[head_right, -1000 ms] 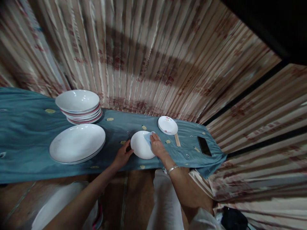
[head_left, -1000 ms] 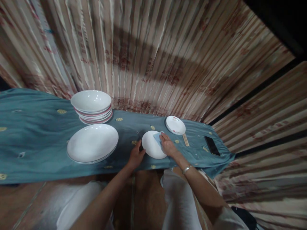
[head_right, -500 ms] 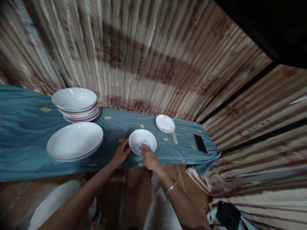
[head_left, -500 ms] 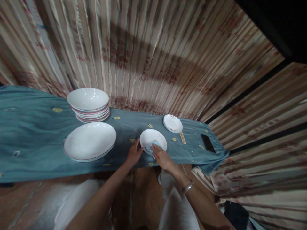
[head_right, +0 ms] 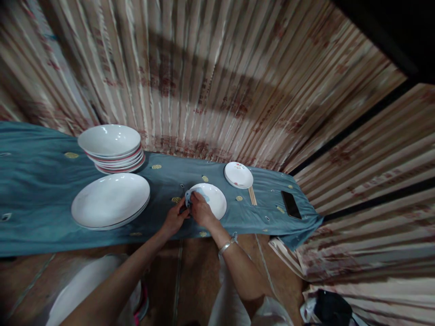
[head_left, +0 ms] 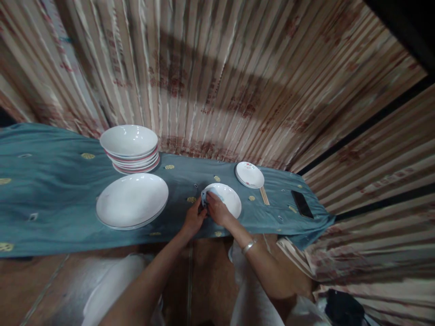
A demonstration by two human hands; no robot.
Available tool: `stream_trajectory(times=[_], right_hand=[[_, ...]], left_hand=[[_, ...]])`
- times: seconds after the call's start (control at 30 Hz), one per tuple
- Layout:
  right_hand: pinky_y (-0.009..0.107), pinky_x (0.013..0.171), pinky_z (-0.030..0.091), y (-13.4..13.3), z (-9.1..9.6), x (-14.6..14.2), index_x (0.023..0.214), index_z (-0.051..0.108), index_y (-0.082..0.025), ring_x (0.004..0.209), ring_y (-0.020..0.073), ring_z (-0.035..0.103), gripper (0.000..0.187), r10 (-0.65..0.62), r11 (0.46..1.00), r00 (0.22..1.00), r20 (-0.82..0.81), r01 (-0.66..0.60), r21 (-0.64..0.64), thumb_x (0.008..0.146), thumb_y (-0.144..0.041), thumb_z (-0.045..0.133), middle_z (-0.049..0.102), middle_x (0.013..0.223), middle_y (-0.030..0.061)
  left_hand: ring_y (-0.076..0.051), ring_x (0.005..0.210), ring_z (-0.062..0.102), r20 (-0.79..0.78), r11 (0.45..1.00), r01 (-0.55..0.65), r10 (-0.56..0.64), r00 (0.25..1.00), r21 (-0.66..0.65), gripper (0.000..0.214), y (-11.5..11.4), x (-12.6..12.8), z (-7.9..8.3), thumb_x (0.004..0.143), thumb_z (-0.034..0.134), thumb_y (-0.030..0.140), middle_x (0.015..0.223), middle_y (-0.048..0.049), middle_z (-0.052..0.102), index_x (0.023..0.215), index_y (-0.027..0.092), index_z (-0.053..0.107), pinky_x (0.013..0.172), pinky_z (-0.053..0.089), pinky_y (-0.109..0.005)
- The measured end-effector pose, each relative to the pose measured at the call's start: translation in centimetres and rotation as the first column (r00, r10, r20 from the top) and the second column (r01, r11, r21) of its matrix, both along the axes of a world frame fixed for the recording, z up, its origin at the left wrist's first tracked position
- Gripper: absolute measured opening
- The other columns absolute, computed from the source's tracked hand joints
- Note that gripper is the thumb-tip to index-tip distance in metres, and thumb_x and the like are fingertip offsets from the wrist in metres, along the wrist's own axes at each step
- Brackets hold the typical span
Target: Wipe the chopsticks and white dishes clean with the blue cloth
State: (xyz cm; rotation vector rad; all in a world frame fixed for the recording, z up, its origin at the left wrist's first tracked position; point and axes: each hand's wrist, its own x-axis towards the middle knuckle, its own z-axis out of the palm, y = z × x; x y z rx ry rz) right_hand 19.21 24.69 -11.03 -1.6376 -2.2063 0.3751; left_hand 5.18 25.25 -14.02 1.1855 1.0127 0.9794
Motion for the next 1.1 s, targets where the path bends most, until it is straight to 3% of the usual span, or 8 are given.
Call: stream_trajectory(times=[0.33, 0.47, 0.67, 0.93, 1.1], right_hand=[[0.044, 0.116, 0.032, 1.9, -1.1, 4.6, 0.136, 0.050, -0.008, 0.140, 0.0242, 0.037, 0.049, -0.045, 0.998, 0.987, 0.152, 0.038, 0.054, 0.087, -0.007, 0.042, 0.045, 0.146, 0.0181], [0.045, 0.116, 0.032, 0.8, -0.5, 6.5, 0.134, 0.052, -0.007, 0.137, 0.0255, 0.041, 0.047, -0.082, 0.996, 0.967, 0.241, 0.075, 0.040, 0.087, -0.008, 0.043, 0.048, 0.144, 0.0185], [0.041, 0.113, 0.037, -2.5, 0.3, 8.1, 0.136, 0.053, -0.018, 0.134, 0.0242, 0.045, 0.053, -0.098, 0.993, 0.959, 0.265, 0.112, -0.037, 0.084, -0.006, 0.049, 0.052, 0.142, 0.0125], [0.045, 0.110, 0.039, -6.4, 1.6, 6.8, 0.131, 0.057, -0.010, 0.130, 0.0257, 0.050, 0.045, -0.086, 0.990, 0.982, 0.170, 0.103, -0.093, 0.089, -0.011, 0.040, 0.054, 0.138, 0.0183], [0.045, 0.109, 0.040, -8.4, 2.1, 4.5, 0.130, 0.058, -0.014, 0.127, 0.0233, 0.052, 0.044, -0.051, 0.995, 0.999, -0.004, 0.050, -0.082, 0.092, -0.014, 0.037, 0.058, 0.135, 0.0140]], left_hand=[[-0.027, 0.099, 0.065, 0.031, 0.999, -0.020, 0.019, 0.999, 0.036, 0.059, 0.1, -0.1, 0.1, 0.069, 0.063, 0.018, 0.114, -0.0100, 0.070, 0.129, 0.018, 0.058, 0.072, 0.059, -0.038], [-0.027, 0.101, 0.065, 0.008, 0.998, -0.036, 0.036, 0.999, 0.055, 0.058, 0.2, 0.0, -0.2, 0.069, 0.066, 0.017, 0.115, -0.0104, 0.070, 0.127, 0.019, 0.060, 0.080, 0.058, -0.041], [-0.026, 0.100, 0.066, -0.003, 0.998, -0.019, 0.019, 1.000, 0.066, 0.060, 0.2, 0.0, -0.4, 0.071, 0.065, 0.018, 0.115, -0.0092, 0.070, 0.131, 0.020, 0.056, 0.077, 0.058, -0.038], [-0.025, 0.103, 0.065, -0.002, 1.000, -0.011, 0.011, 1.000, -0.013, 0.062, 0.2, 0.2, -0.2, 0.073, 0.059, 0.014, 0.119, -0.0094, 0.068, 0.134, 0.018, 0.053, 0.073, 0.060, -0.035], [-0.027, 0.106, 0.064, 0.002, 1.000, -0.015, 0.015, 1.000, 0.005, 0.060, 0.1, 0.3, -0.1, 0.071, 0.061, 0.015, 0.119, -0.0093, 0.068, 0.131, 0.019, 0.056, 0.075, 0.059, -0.037]])
